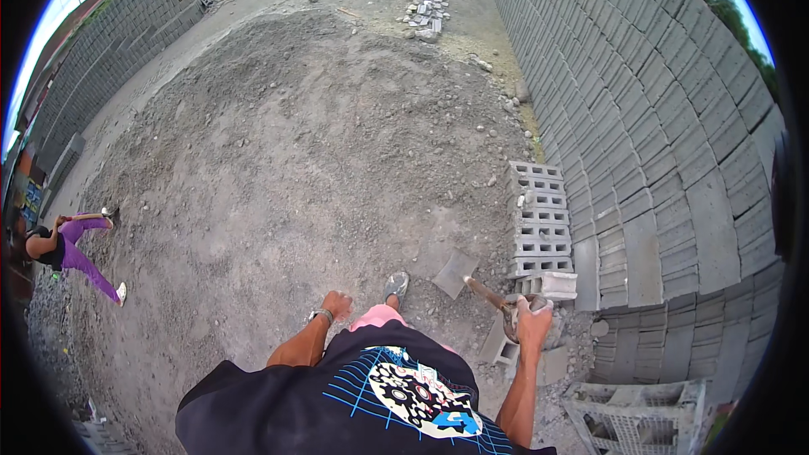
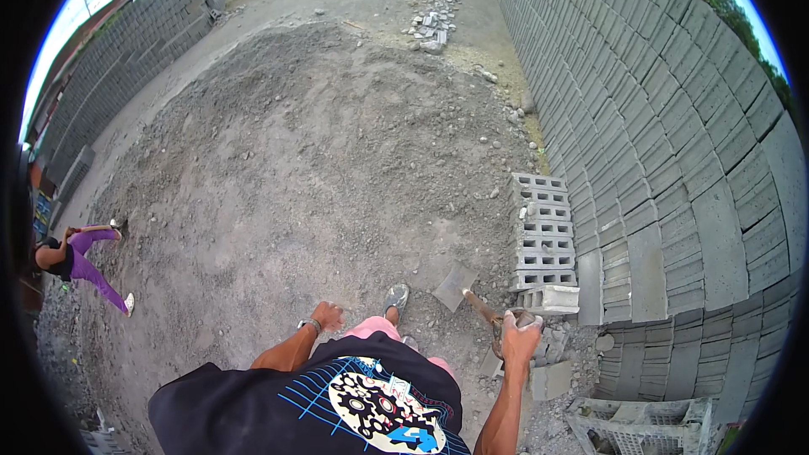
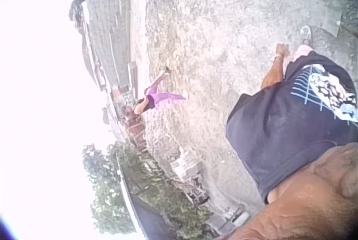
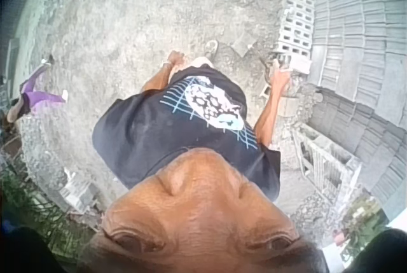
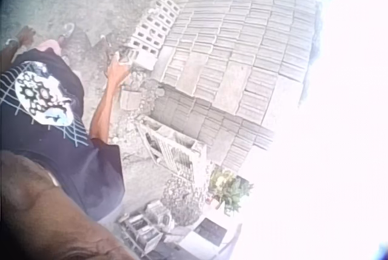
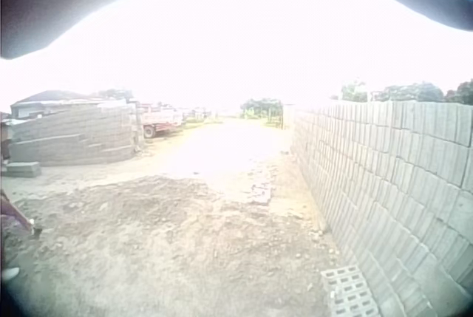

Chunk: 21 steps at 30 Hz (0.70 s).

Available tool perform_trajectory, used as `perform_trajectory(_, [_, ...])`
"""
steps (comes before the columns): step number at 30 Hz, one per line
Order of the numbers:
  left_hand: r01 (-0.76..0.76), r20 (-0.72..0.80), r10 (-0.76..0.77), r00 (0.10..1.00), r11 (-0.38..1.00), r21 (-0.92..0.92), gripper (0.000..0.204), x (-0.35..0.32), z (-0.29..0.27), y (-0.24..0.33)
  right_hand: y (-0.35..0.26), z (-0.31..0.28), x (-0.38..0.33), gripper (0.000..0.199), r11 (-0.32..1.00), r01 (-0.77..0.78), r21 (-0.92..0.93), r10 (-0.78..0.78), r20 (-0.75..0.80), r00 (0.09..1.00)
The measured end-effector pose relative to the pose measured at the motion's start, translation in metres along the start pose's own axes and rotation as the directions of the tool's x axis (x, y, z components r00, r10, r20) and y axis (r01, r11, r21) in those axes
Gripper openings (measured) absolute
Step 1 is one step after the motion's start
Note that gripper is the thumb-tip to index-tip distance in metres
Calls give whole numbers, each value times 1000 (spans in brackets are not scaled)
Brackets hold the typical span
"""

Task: The person picks up a shovel, uses it to gather stones into a pile, and shovels dirt and gravel across the ground.

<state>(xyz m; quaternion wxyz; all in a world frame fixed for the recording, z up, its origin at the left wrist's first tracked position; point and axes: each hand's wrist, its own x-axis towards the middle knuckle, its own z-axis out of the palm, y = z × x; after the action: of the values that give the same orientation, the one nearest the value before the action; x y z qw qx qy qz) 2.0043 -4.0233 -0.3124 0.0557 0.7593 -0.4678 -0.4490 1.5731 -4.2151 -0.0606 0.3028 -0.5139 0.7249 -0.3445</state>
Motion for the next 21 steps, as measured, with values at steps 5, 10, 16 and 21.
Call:
perform_trajectory(5, [256, 48, -256, 965, 899, -354, 28, -38, 5, 7, -16, 22, -4, 61, 995, 92, -37, -89, 74, 993])
perform_trajectory(10, [-74, 31, 68, 997, 950, 304, 25, -40, 50, -58, -40, 32, -2, 66, 988, 105, -112, -87, 154, 984])
perform_trajectory(16, [-228, 90, 224, 971, 733, 641, 23, -42, 50, -32, -22, 49, 11, 57, 956, 258, -140, -249, 75, 966])
perform_trajectory(21, [-77, 75, 57, 996, 955, 287, 25, -16, 45, -31, -46, 40, 1, 63, 951, 234, -201, -205, 153, 967])
